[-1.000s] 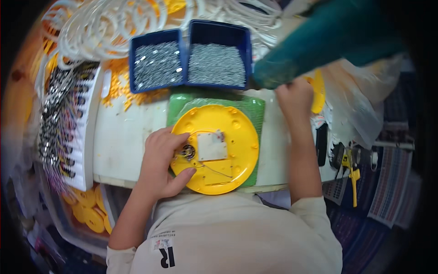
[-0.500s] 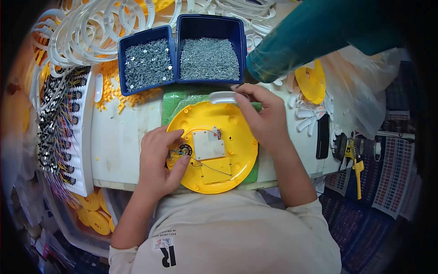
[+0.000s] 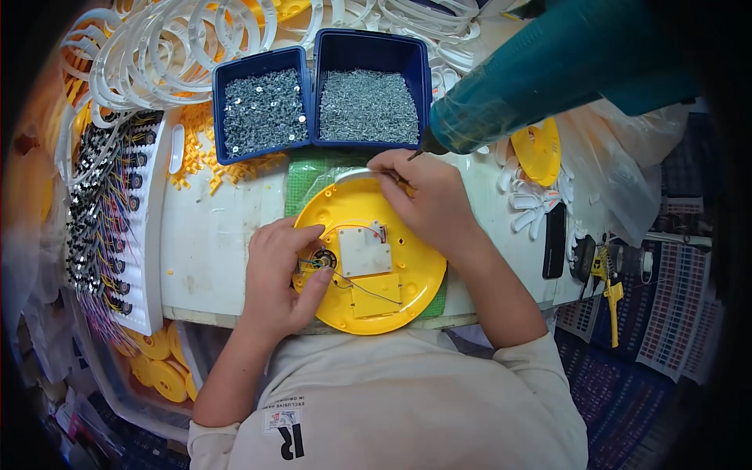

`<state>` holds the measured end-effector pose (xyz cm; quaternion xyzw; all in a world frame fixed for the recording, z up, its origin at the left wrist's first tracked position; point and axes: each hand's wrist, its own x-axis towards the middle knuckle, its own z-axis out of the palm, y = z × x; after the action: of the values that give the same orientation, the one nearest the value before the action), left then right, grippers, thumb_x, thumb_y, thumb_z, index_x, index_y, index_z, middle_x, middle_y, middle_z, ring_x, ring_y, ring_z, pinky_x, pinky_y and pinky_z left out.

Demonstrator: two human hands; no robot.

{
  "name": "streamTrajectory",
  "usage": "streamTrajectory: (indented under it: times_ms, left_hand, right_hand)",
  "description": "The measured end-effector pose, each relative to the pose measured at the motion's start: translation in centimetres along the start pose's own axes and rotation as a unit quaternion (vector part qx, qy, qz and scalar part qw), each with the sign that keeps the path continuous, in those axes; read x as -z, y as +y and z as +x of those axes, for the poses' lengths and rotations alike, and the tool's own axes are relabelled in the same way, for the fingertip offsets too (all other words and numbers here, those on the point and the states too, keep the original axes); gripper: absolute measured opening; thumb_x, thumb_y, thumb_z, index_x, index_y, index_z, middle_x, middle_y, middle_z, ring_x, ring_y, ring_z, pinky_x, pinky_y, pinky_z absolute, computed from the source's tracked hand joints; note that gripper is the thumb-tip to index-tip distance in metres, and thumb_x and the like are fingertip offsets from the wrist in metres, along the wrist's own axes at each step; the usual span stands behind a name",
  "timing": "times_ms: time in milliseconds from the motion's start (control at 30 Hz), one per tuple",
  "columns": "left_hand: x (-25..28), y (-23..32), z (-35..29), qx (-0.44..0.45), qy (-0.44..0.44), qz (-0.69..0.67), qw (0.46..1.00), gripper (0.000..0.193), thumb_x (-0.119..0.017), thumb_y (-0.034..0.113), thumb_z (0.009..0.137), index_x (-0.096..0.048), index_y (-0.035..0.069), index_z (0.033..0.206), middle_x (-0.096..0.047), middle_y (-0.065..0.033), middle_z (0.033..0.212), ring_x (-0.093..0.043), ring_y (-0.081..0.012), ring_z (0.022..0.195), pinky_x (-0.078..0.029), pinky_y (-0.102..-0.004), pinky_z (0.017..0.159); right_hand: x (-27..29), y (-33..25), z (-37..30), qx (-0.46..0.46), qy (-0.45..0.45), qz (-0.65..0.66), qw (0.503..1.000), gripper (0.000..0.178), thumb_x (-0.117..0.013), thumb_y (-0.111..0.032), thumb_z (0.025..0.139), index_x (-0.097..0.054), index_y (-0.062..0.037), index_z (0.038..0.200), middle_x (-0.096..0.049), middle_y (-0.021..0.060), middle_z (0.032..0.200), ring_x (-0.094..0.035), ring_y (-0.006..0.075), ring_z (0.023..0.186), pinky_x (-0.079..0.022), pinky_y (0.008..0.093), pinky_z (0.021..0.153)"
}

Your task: Assembling electronic or toy components into a yellow circular plastic housing using a glue gun and heat gun.

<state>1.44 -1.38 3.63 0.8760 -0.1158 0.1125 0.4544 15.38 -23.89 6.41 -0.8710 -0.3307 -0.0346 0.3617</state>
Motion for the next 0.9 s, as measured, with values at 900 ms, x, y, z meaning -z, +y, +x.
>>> streamTrajectory:
  times_ms: [900]
  left_hand:
    - [1.1,1.7,3.2,-0.071,0.048,0.02,0.996,0.037,-0.063,0.015,0.094,-0.059,0.0,0.127,-0.065,-0.0177,0.121,-0.054,-0.0388,0.131,-0.037,-0.0516,0.114]
  right_hand:
    - [15.1,10.4,-6.3,-0.134,0.345,-0.375,0.85,0.017,-0.075,-0.01,0.088,-0.07,-0.0012,0.102,-0.071,0.0144,0.099,-0.067,0.0375,0.099,-0.053,0.0474,0.091]
